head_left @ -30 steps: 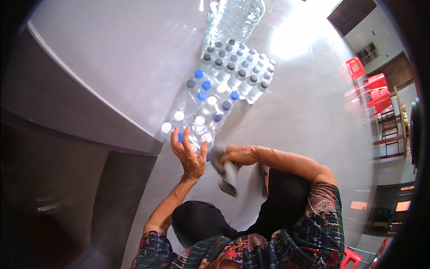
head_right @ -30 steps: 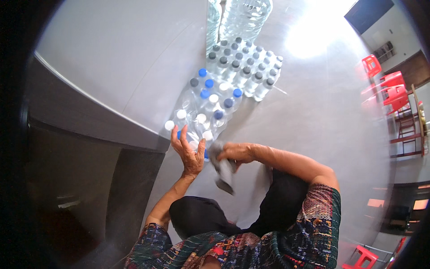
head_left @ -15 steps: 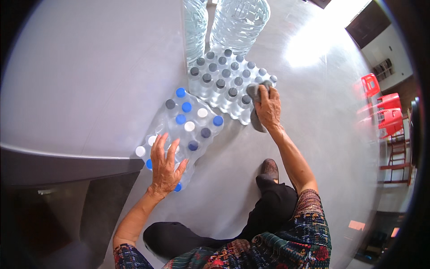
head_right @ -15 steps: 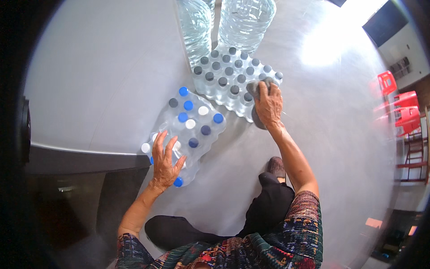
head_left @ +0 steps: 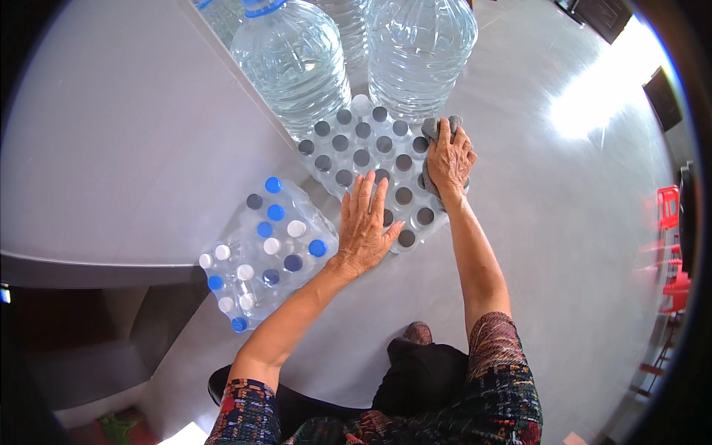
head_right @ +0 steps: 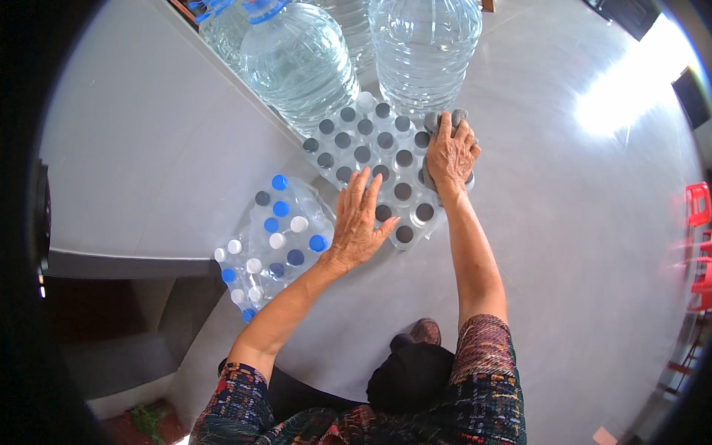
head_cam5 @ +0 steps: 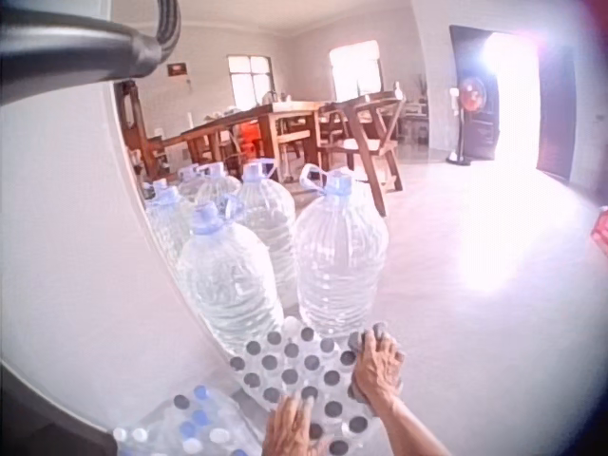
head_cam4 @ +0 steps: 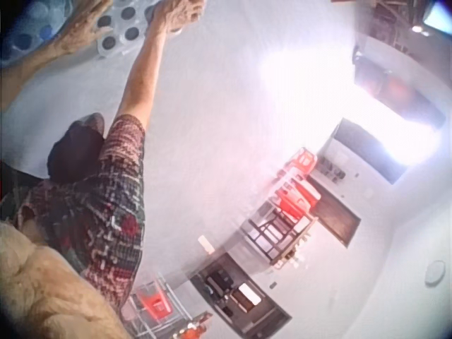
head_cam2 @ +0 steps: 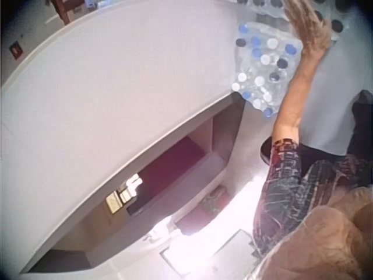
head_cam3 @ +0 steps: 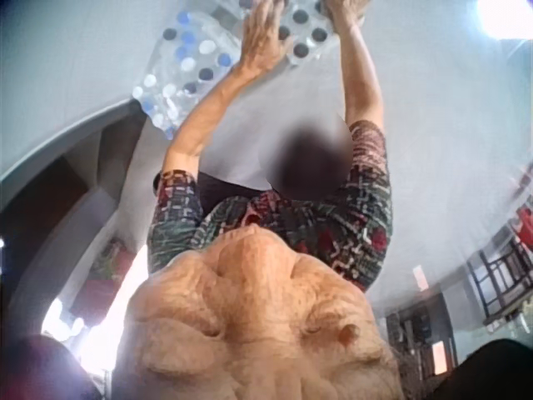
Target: The person wipes the surfaces of multiple small plastic water bottles and large water jugs using a grey cloth. They handle the bottles in packs and individually, cleaning the caps and sides while kneeling on the floor.
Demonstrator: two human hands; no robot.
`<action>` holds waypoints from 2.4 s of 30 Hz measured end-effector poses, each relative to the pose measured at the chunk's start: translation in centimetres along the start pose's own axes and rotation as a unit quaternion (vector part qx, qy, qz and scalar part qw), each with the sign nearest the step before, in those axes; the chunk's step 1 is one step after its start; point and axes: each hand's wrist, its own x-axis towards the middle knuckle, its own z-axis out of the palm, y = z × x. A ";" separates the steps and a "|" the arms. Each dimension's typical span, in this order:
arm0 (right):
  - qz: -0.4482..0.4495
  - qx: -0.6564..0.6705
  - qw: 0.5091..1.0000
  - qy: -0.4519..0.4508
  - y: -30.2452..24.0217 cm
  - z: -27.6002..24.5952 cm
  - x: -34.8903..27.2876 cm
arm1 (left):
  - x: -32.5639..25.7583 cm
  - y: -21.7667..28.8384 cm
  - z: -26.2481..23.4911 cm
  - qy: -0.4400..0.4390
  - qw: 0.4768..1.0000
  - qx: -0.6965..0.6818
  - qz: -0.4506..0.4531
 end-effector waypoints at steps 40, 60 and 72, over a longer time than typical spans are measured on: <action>-0.410 0.136 0.876 -0.214 -5.6 -3.1 -6.5 | -0.8 -3.5 -5.8 -0.206 0.974 -0.046 0.081; -0.436 0.214 0.871 -0.073 -16.2 6.4 -2.3 | -6.5 -8.2 -5.2 -0.159 0.983 0.073 0.058; -0.520 0.178 0.815 -0.180 -9.9 -0.1 -7.5 | -6.2 -8.5 -5.1 -0.193 0.968 0.135 0.089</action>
